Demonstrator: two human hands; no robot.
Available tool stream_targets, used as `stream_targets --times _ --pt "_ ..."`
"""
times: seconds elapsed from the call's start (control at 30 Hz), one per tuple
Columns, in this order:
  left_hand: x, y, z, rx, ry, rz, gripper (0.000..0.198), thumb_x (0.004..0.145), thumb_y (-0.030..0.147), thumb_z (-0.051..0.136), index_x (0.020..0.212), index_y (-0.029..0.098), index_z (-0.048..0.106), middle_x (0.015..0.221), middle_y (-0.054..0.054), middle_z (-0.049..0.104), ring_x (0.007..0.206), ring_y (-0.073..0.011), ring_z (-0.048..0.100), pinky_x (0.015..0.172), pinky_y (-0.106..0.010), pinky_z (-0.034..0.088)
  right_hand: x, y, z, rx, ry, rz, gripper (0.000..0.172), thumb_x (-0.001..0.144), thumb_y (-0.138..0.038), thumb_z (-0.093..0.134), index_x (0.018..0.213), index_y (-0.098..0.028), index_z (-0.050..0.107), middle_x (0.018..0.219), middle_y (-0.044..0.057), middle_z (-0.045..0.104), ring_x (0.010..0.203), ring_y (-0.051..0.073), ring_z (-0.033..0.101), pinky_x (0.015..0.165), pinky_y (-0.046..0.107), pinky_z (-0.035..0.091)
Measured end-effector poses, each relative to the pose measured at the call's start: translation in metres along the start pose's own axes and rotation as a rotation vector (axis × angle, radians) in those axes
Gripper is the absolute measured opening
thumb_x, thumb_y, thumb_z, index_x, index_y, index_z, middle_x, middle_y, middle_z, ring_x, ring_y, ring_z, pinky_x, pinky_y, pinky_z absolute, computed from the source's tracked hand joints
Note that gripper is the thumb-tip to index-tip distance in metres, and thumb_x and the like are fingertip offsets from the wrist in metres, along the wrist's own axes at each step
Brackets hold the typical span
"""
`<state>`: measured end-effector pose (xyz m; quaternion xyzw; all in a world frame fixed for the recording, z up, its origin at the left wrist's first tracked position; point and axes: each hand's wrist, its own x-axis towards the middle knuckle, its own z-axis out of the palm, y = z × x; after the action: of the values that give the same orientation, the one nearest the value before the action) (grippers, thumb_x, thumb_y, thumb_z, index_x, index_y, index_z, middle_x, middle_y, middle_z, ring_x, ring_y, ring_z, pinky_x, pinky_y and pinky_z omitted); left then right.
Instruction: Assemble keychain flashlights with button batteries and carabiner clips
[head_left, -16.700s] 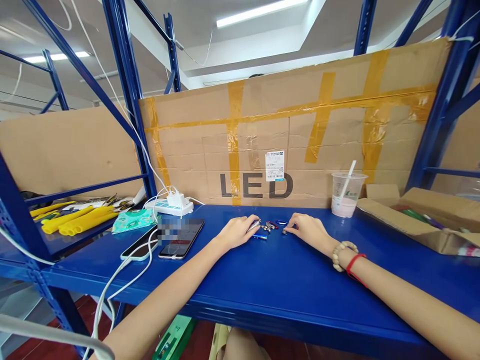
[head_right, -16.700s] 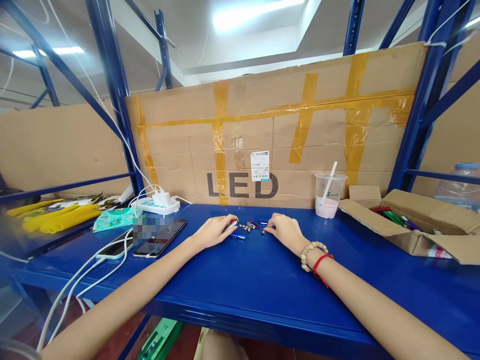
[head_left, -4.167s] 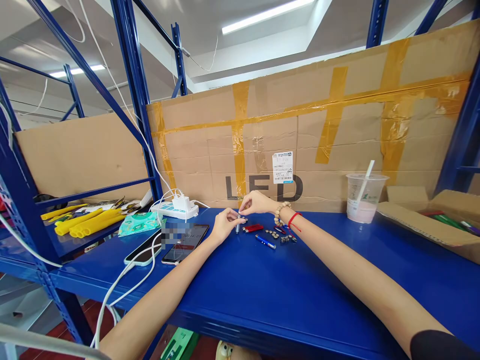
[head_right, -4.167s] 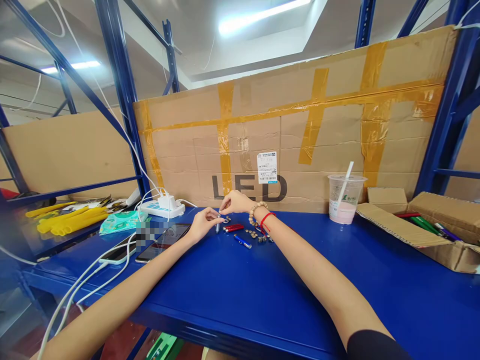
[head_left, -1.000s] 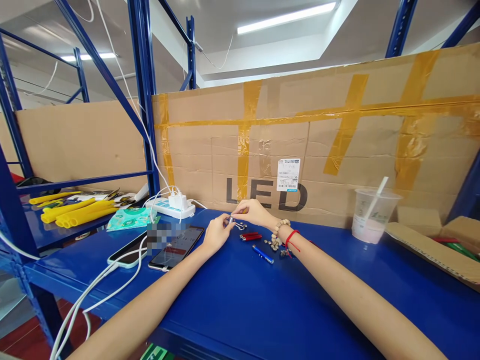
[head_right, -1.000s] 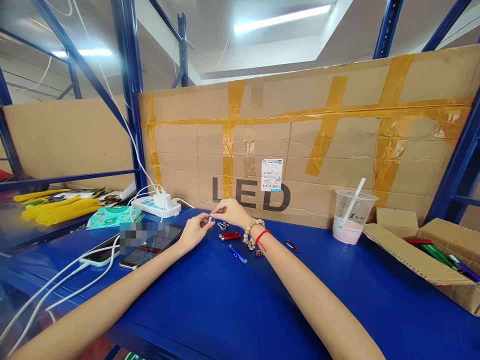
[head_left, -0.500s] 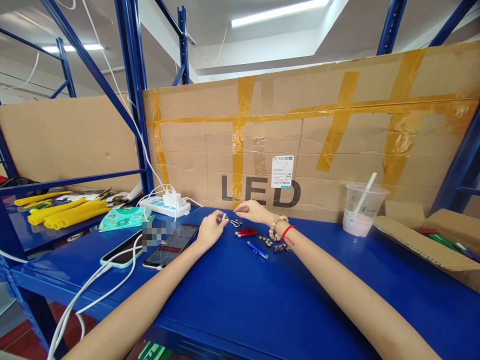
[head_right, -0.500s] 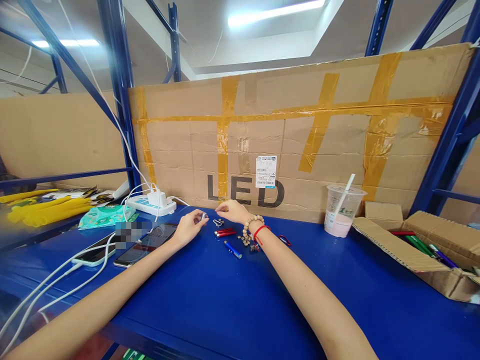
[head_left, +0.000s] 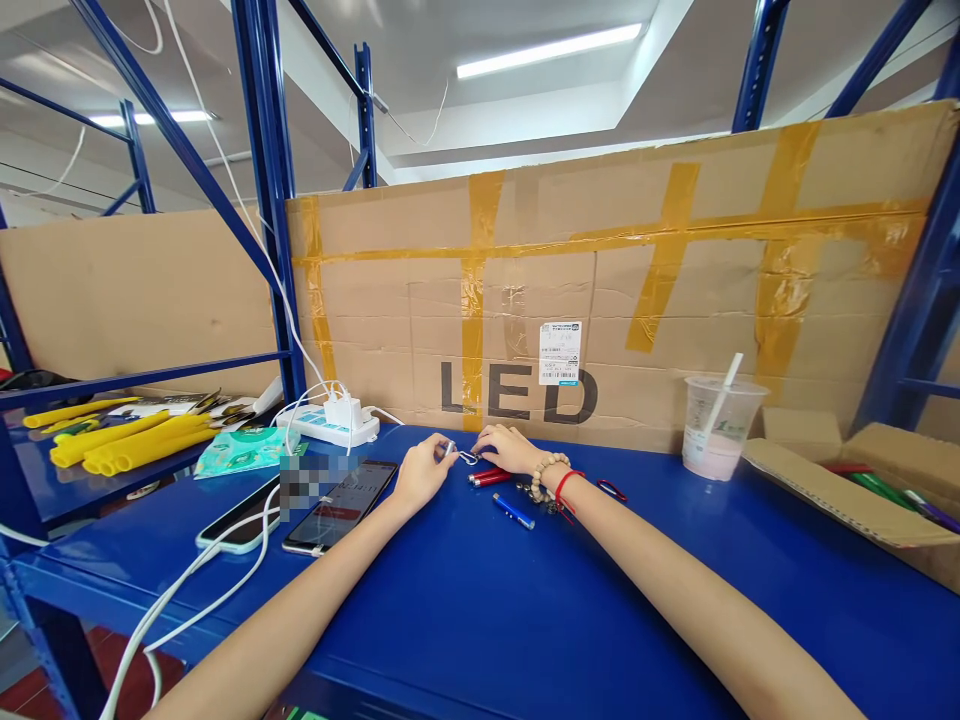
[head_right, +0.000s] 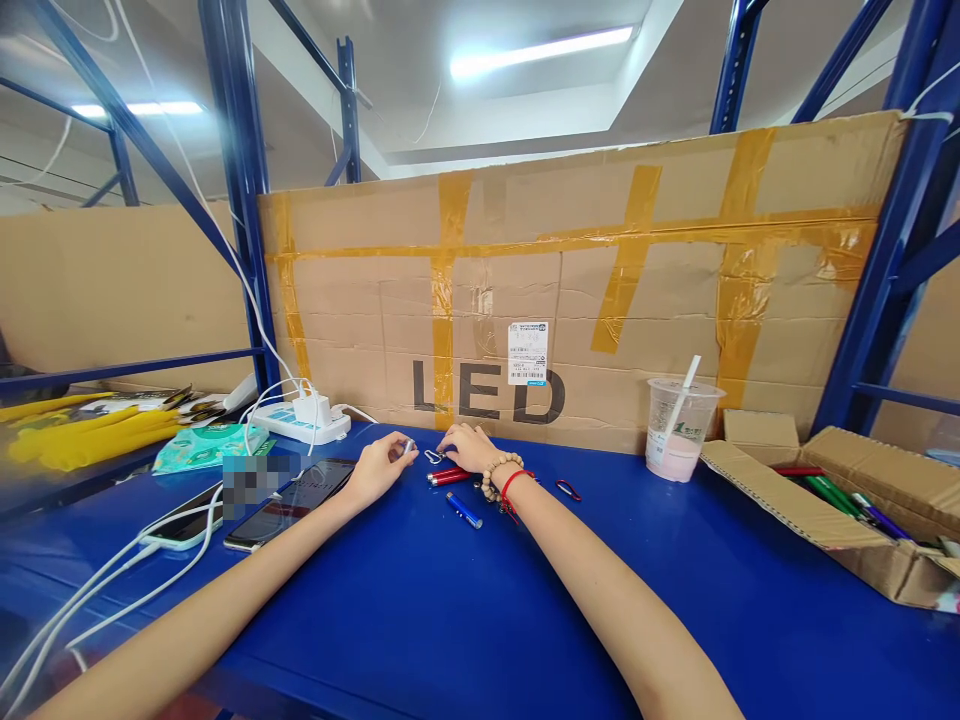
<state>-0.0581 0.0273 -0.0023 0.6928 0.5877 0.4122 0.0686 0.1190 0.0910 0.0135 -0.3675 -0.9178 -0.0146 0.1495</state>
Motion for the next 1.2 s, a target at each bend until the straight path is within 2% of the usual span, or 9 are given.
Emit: stream_targets --times 0.17,0.3,0.5,0.6,0.77,0.83,0.9,1.0,1.2 --pt "-0.001 0.0 0.002 -0.025 -0.018 0.012 0.013 0.077 0.029 0.054 0.084 0.019 0.06 0.073 -0.001 0.067 0.07 -0.0156 0.063 0.066 -0.024 0.046 -0.002 0.007 0.002 -0.006 0.039 0.019 0.02 0.084 -0.024 0.054 0.1 -0.026 0.066 0.108 0.005 0.061 0.105 0.021 0.05 0.088 0.038 0.036" --pt "-0.002 0.0 0.003 -0.023 -0.017 0.029 0.012 0.077 0.028 0.054 0.082 0.019 0.06 0.072 -0.001 0.067 0.067 -0.0144 0.061 0.063 -0.023 0.045 -0.002 0.01 0.001 0.005 0.08 0.048 0.013 0.08 -0.029 0.06 0.085 -0.024 0.071 0.101 0.003 0.064 0.101 0.019 0.054 0.085 0.033 0.039" --pt "-0.002 -0.002 0.002 -0.069 -0.007 0.023 0.012 0.076 0.028 0.055 0.082 0.018 0.06 0.071 -0.001 0.066 0.068 -0.0141 0.062 0.063 -0.022 0.045 0.001 0.006 -0.006 0.056 0.097 0.132 0.007 0.071 -0.027 0.066 0.072 -0.022 0.071 0.08 0.001 0.07 0.077 0.017 0.063 0.067 0.027 0.045" --pt "-0.001 -0.004 0.003 -0.084 -0.001 0.039 0.013 0.075 0.029 0.056 0.081 0.018 0.061 0.071 -0.001 0.066 0.066 -0.0137 0.061 0.063 -0.022 0.045 0.002 0.0 -0.015 0.081 0.13 0.15 0.007 0.069 -0.024 0.066 0.066 -0.021 0.071 0.073 0.002 0.071 0.074 0.019 0.064 0.065 0.027 0.045" --pt "-0.001 -0.004 0.004 -0.112 -0.018 0.037 0.014 0.075 0.028 0.057 0.083 0.017 0.06 0.07 -0.001 0.066 0.065 -0.0142 0.061 0.062 -0.023 0.044 0.007 -0.023 -0.031 0.227 0.214 0.083 0.022 0.077 -0.035 0.058 0.084 -0.019 0.071 0.084 0.002 0.072 0.077 0.014 0.065 0.066 0.021 0.047" --pt "-0.002 -0.002 0.004 -0.118 -0.017 0.041 0.013 0.075 0.028 0.057 0.082 0.017 0.059 0.069 -0.001 0.066 0.064 -0.0144 0.06 0.061 -0.023 0.043 0.01 -0.032 -0.033 0.412 0.231 -0.016 0.023 0.073 -0.033 0.061 0.082 -0.015 0.071 0.079 0.005 0.071 0.072 0.014 0.065 0.063 0.021 0.048" --pt "-0.002 0.0 0.003 -0.112 -0.014 0.05 0.012 0.076 0.027 0.056 0.079 0.016 0.058 0.069 -0.001 0.066 0.062 -0.0144 0.06 0.059 -0.023 0.042 0.012 -0.039 -0.031 0.494 0.223 -0.07 0.021 0.069 -0.031 0.064 0.078 -0.013 0.072 0.072 0.005 0.07 0.067 0.015 0.064 0.06 0.021 0.048" --pt "-0.003 0.001 0.003 -0.107 -0.011 0.065 0.01 0.076 0.027 0.056 0.075 0.016 0.057 0.068 -0.002 0.066 0.061 -0.0146 0.059 0.058 -0.023 0.041 0.013 -0.043 -0.027 0.514 0.222 -0.074 0.019 0.066 -0.029 0.065 0.074 -0.013 0.072 0.067 0.004 0.069 0.062 0.014 0.063 0.056 0.021 0.047" --pt "-0.002 0.004 0.001 -0.167 0.044 0.034 0.009 0.075 0.025 0.057 0.078 0.017 0.059 0.065 -0.001 0.066 0.062 -0.0155 0.061 0.06 -0.024 0.043 0.015 -0.038 -0.027 0.449 0.33 -0.036 0.016 0.064 -0.023 0.064 0.073 -0.014 0.073 0.069 0.005 0.07 0.067 0.016 0.064 0.06 0.023 0.048"
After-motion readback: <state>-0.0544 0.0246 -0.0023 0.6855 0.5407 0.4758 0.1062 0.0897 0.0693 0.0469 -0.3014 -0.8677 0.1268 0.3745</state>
